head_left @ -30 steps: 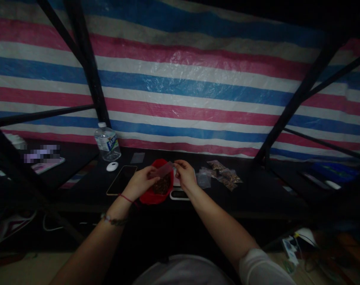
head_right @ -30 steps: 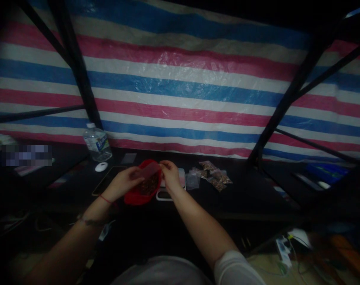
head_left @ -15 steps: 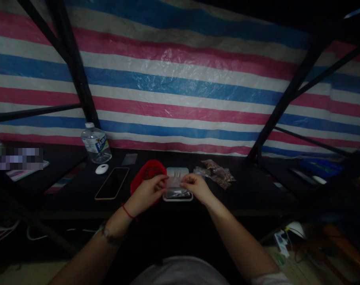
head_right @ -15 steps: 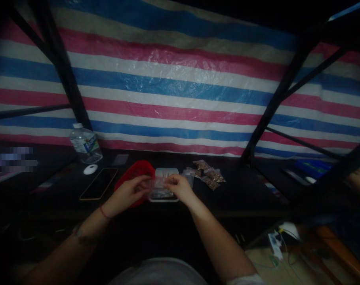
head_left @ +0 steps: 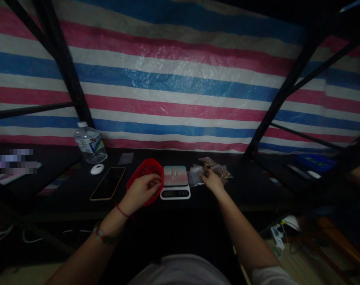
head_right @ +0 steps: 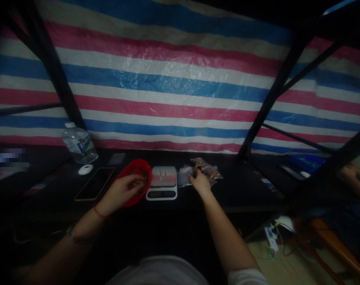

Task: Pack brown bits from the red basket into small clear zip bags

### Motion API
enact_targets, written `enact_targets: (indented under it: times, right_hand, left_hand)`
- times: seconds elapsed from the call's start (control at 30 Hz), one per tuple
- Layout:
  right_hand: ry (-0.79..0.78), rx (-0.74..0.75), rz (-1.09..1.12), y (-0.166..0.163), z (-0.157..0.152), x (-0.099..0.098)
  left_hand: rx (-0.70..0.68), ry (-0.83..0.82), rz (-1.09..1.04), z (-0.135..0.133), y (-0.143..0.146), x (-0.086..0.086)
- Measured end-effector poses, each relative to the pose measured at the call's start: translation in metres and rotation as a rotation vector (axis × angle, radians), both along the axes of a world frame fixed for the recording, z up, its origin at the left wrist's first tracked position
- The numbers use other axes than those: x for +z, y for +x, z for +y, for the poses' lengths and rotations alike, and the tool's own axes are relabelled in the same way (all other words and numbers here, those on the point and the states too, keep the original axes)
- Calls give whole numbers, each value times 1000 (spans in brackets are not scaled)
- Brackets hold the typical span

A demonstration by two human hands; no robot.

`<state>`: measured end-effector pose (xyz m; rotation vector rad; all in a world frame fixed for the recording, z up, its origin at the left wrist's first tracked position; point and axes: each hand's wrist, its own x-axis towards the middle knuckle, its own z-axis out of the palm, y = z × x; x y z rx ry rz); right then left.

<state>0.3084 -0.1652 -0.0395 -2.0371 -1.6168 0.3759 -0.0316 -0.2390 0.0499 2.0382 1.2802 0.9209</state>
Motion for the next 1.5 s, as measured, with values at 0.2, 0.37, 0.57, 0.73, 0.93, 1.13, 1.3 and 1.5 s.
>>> enact_targets:
  times: [0.2,0.37,0.57,0.73,0.93,1.13,1.3,1.5]
  right_hand:
    - [18,71,65,-17,15,-3]
    - [109,121,194,-30,20,-8]
    - [254,273,306,-7,-4,19]
    - [212,491,188,7,-41,46]
    - [158,525,2,10,-56,37]
    - [127,485,-97,15,-52,32]
    - [118,431,-124,13,-53,27]
    - [134,410,-50,14,-52,23]
  left_hand:
    - [-14,9,47,0,0,2]
    - [-66,-22,26,-6,8,4]
    - [-178,-120,-70,-26,38,-10]
    - [-357,-90,-50,-30,86,-35]
    - [-223,-14,-12,8,152,-52]
    - [-198,-94,118,48,185,-61]
    - [-158,-105,179,64,189,-72]
    - [-127,-67,192,69,185,-74]
